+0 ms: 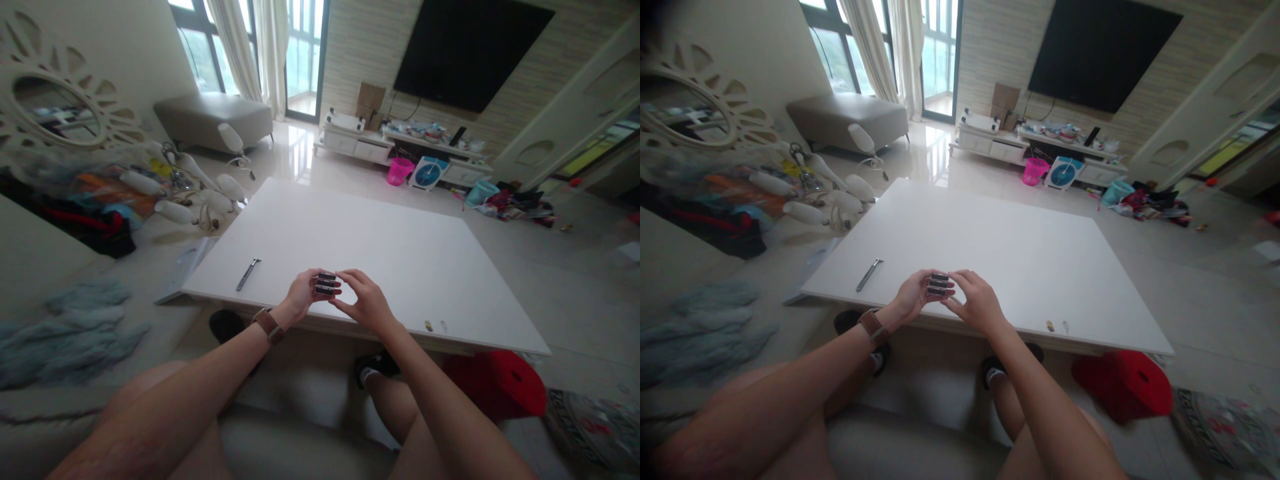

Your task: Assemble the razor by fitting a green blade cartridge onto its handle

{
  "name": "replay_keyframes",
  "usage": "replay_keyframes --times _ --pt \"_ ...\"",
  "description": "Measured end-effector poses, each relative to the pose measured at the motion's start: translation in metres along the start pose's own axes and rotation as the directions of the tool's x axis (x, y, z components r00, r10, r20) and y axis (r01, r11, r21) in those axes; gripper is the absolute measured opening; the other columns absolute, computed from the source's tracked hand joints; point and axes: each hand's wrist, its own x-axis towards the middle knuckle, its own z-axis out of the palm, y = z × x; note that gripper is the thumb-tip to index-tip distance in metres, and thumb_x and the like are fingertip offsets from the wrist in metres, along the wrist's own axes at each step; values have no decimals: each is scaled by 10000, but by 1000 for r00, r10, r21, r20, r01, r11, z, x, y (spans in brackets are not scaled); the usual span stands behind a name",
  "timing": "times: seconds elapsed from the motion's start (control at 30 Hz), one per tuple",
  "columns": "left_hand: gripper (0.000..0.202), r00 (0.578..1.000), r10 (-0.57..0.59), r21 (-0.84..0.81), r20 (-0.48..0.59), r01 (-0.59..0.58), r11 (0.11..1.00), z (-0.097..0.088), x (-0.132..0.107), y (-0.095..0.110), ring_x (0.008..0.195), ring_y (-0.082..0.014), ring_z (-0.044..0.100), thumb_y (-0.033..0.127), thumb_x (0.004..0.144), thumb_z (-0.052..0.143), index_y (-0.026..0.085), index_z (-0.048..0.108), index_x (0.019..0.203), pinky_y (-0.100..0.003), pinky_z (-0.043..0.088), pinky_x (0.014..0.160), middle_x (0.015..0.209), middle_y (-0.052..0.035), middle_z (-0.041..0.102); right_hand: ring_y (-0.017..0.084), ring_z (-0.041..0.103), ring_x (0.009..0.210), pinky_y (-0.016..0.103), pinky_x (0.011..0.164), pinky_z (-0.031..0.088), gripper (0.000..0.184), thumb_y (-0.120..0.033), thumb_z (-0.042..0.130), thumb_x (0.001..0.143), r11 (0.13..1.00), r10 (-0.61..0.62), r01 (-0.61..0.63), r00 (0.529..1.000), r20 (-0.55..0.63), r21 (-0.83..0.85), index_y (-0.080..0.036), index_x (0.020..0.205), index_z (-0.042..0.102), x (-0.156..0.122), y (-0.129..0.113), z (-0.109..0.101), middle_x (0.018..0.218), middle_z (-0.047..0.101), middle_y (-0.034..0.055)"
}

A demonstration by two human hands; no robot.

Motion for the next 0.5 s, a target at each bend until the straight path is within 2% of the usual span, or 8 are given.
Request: replay_keyframes --times 0.23,0.5 --pt "258 1000 7 10 -18 -7 1000 0 -1 0 700 -272 738 276 845 522 81 690 846 -367 594 645 796 -171 748 252 636 1070 414 912 555 453 -221 697 847 1000 -5 5 1000 -11 4 -242 1283 575 -1 2 1 1174 658 106" --pt "252 1000 20 29 -14 -19 999 0 -1 0 680 -266 730 287 839 535 89 691 842 -362 590 614 788 -160 749 248 648 1053 414 903 558 469 -249 705 842 1000 8 -7 1000 -8 19 -247 1292 573 -2 -1 0 1177 659 107"
